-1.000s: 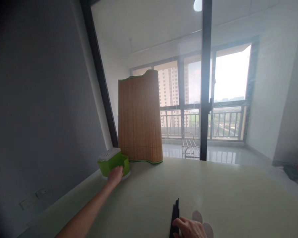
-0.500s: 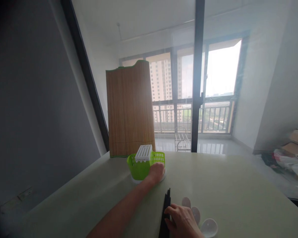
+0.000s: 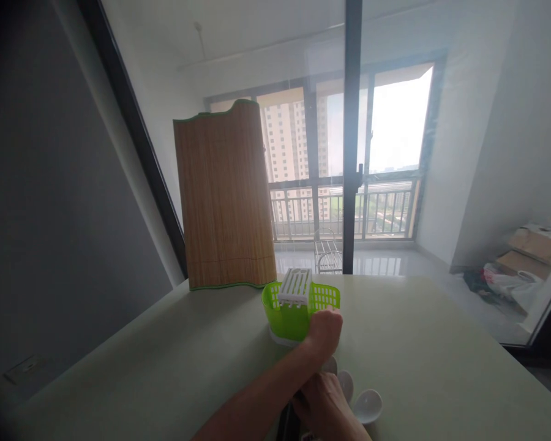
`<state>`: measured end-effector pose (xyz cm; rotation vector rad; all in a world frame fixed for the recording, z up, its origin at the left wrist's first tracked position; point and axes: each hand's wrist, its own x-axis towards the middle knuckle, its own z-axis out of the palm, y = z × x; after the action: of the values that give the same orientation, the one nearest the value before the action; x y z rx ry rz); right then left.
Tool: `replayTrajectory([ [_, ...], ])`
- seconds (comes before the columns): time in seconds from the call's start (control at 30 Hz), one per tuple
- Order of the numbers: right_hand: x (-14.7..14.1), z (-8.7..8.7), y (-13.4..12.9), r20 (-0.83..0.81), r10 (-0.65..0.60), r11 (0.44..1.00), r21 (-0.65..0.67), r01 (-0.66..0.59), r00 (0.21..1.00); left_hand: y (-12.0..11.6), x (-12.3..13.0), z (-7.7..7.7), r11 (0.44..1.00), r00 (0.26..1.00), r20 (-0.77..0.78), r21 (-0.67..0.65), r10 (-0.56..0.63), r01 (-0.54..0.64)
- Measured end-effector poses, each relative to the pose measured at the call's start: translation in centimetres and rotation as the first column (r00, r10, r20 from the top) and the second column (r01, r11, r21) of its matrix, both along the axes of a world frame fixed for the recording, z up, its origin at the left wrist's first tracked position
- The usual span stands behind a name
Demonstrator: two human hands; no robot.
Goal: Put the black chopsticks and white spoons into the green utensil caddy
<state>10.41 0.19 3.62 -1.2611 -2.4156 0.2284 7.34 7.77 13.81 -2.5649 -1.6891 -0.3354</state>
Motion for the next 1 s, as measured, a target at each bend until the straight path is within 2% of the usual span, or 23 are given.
replayTrajectory([
  [0.1, 0.0, 0.2, 0.0, -0.015, -0.002, 1.0, 0.004, 0.002, 1.0, -2.3, -2.8, 0.0, 0.998, 0.995, 0.096, 0.058, 0.02, -0.026],
  [0.17, -0.1, 0.5, 0.0, -0.022, 0.002, 1.0, -0.002, -0.003, 1.0, -4.5, -5.7, -0.9, 0.995, 0.977, 0.203, 0.06, 0.071, -0.084],
  [0.23, -0.2, 0.9, -0.1, -0.025, 0.027, 0.999, -0.02, -0.028, 0.999, -7.0, -9.0, -2.4, 0.983, 0.949, 0.257, -0.022, 0.181, -0.181],
  [0.33, -0.2, 1.6, -0.3, -0.004, 0.04, 0.998, -0.048, -0.04, 0.999, -10.6, -12.9, -5.1, 0.942, 0.928, 0.212, -0.208, 0.305, -0.262],
  [0.4, -0.1, 1.9, -0.4, 0.012, 0.028, 0.998, -0.056, -0.027, 1.0, -12.5, -14.1, -6.2, 0.914, 0.931, 0.156, -0.301, 0.33, -0.273],
  [0.47, 0.0, 2.0, -0.5, 0.014, 0.024, 0.998, -0.063, -0.023, 1.0, -13.8, -14.4, -6.6, 0.895, 0.936, 0.108, -0.346, 0.336, -0.281],
  [0.63, 0.1, 2.0, -0.5, 0.0, 0.016, 0.997, -0.073, -0.016, 1.0, -14.0, -13.8, -5.7, 0.886, 0.941, 0.037, -0.349, 0.337, -0.304],
  [0.73, 0.2, 1.7, -0.4, -0.014, 0.017, 0.997, -0.071, -0.018, 1.0, -13.3, -14.1, -5.4, 0.863, 0.922, -0.045, -0.336, 0.385, -0.377],
  [0.87, 0.3, 1.2, -0.1, -0.015, 0.031, 0.999, -0.043, -0.031, 0.999, -12.8, -15.0, -5.8, 0.829, 0.886, -0.123, -0.313, 0.448, -0.463],
  [1.0, 0.3, 0.9, 0.0, 0.007, 0.017, 0.999, -0.032, -0.017, 1.0, -12.8, -15.5, -6.0, 0.819, 0.863, -0.098, -0.279, 0.495, -0.501],
])
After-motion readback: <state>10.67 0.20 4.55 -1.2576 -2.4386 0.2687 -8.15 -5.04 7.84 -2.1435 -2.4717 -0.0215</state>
